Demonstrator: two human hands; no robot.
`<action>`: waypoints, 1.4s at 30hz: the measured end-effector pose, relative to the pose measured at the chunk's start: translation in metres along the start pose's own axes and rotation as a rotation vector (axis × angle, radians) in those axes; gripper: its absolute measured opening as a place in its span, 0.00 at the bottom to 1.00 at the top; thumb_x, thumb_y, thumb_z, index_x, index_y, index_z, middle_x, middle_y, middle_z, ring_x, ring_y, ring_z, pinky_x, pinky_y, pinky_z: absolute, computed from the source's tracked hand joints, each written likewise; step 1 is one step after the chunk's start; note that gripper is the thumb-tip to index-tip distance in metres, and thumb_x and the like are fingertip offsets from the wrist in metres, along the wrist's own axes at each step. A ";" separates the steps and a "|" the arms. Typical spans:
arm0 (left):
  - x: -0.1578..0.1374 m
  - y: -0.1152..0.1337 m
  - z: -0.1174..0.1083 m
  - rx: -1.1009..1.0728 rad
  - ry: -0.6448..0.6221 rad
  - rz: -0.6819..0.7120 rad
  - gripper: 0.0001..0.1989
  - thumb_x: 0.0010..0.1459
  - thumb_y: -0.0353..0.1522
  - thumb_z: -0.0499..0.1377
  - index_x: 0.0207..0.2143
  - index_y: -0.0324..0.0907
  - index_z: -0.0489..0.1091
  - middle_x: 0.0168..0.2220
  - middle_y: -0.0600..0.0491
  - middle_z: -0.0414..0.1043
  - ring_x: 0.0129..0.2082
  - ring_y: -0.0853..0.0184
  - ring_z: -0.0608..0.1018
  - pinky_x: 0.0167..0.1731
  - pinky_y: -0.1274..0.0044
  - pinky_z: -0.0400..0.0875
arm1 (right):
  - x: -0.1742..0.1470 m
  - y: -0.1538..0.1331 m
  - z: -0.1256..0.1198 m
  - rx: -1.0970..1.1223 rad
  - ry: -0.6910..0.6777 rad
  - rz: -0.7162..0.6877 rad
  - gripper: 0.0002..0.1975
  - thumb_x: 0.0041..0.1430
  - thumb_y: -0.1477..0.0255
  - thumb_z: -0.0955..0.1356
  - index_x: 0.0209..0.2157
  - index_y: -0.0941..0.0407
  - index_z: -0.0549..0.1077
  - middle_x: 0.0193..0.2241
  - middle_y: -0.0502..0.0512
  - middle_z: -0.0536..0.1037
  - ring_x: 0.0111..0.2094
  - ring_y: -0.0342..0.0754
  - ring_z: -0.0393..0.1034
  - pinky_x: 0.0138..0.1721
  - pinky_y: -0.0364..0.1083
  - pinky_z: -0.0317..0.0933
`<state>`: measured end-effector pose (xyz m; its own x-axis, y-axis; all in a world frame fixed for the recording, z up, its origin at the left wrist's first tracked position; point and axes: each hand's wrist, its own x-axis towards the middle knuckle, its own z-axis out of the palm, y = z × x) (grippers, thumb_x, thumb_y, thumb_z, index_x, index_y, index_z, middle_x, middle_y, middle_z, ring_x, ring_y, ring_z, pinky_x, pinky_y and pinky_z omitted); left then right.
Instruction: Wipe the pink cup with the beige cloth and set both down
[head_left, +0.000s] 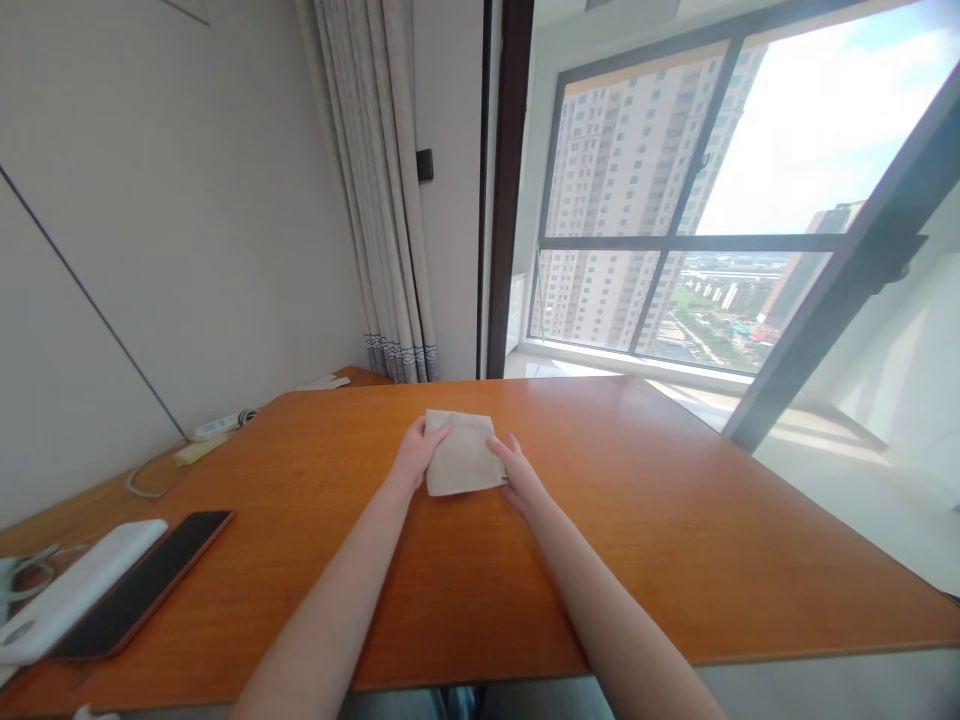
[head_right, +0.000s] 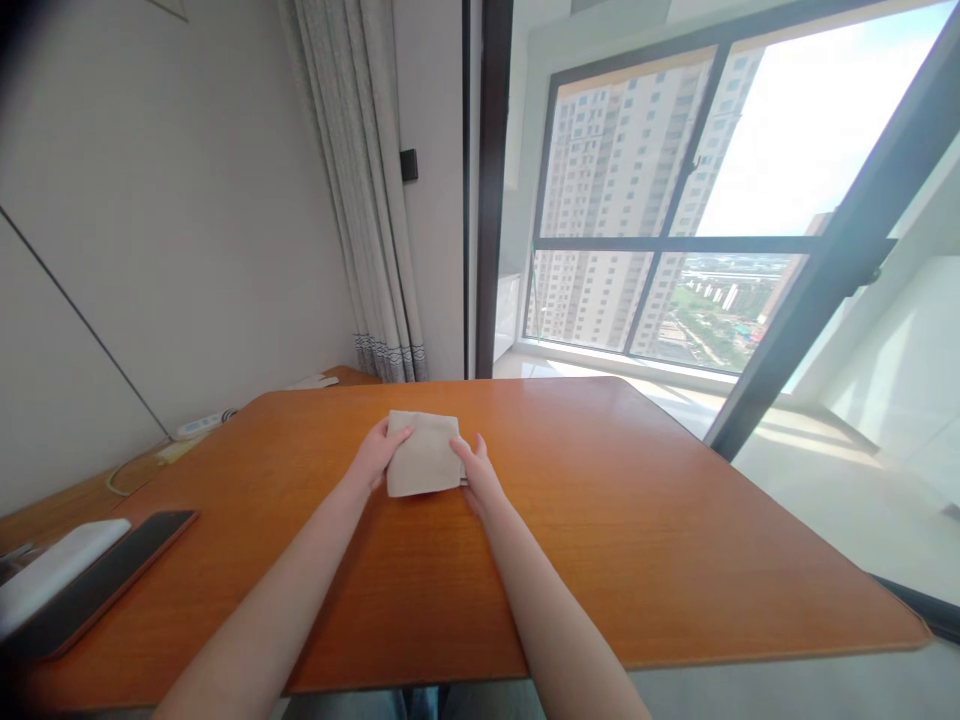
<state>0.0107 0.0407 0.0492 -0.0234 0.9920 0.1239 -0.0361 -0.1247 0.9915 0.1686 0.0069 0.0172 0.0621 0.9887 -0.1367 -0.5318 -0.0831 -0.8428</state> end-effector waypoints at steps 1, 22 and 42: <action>0.000 -0.005 0.000 0.011 0.019 0.030 0.15 0.44 0.37 0.63 0.34 0.39 0.69 0.33 0.51 0.74 0.33 0.65 0.75 0.34 0.74 0.68 | 0.001 0.000 -0.002 -0.024 0.089 0.011 0.44 0.46 0.67 0.72 0.61 0.53 0.48 0.46 0.58 0.75 0.43 0.52 0.72 0.42 0.48 0.67; -0.013 -0.022 -0.006 -0.170 0.030 0.050 0.19 0.44 0.40 0.63 0.36 0.38 0.71 0.37 0.48 0.75 0.36 0.63 0.75 0.38 0.73 0.68 | -0.015 -0.006 0.005 -0.158 -0.026 -0.057 0.28 0.43 0.62 0.72 0.46 0.51 0.63 0.37 0.51 0.75 0.37 0.49 0.71 0.39 0.47 0.65; 0.009 -0.063 -0.022 0.263 0.151 0.079 0.11 0.45 0.37 0.61 0.30 0.41 0.65 0.32 0.51 0.71 0.34 0.66 0.73 0.38 0.74 0.65 | -0.013 -0.049 0.021 -1.152 0.073 -0.885 0.05 0.51 0.71 0.63 0.31 0.56 0.68 0.35 0.56 0.72 0.40 0.51 0.64 0.45 0.51 0.56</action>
<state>-0.0096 0.0574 -0.0134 -0.1644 0.9632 0.2129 0.2309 -0.1722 0.9576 0.1761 0.0008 0.0714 0.0640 0.7629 0.6433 0.6600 0.4512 -0.6007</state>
